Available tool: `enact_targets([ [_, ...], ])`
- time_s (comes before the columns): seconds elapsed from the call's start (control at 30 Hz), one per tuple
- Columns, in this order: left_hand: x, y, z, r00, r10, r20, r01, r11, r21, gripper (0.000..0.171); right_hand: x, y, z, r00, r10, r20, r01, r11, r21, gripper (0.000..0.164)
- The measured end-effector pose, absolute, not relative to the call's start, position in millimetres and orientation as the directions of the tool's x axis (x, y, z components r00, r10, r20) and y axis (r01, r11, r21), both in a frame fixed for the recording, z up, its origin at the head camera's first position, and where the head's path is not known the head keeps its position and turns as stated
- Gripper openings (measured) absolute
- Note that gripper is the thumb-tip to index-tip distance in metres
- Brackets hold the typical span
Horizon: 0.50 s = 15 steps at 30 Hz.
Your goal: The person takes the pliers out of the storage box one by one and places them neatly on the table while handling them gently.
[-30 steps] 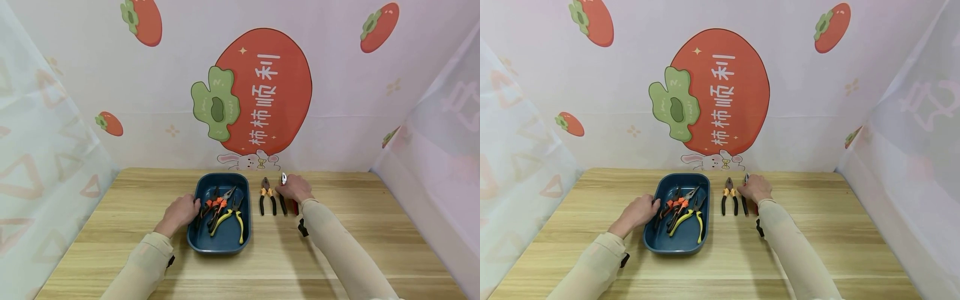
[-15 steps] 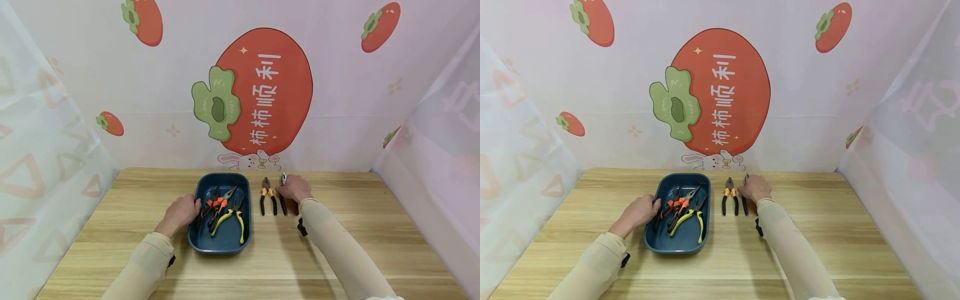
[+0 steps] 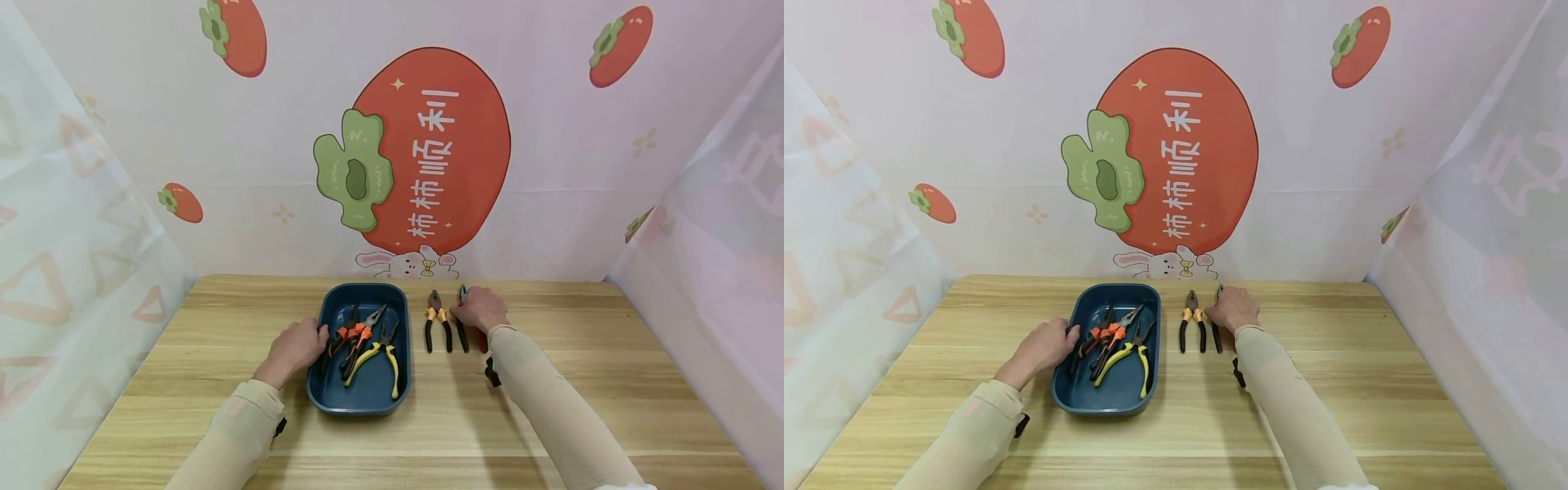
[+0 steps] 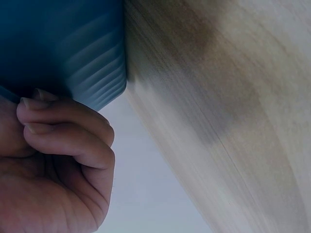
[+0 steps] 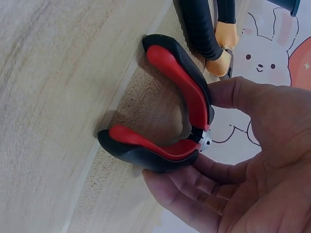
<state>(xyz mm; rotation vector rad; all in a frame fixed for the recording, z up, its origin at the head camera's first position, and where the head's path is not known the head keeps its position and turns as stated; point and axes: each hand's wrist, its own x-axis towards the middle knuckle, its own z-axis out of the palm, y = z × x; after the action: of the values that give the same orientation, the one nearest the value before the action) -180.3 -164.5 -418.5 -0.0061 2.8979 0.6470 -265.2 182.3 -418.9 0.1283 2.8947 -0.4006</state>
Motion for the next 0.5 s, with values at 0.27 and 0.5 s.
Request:
enact_targets([
  [0.27,-180.2,-164.2,-417.7,-0.984,0.038,-0.175,-0.040,0.905,0.423,0.033,-265.4,181.7,-421.1,-0.972,0.036,-0.234,0.092,0.967,-0.236,0.042],
  [0.5,-180.7,-164.3,-418.1,-0.983,0.028,-0.182,-0.052,0.906,0.421,0.033,-266.0,180.8,-421.6,-0.970,0.043,-0.240,0.101,0.967,-0.235,0.044],
])
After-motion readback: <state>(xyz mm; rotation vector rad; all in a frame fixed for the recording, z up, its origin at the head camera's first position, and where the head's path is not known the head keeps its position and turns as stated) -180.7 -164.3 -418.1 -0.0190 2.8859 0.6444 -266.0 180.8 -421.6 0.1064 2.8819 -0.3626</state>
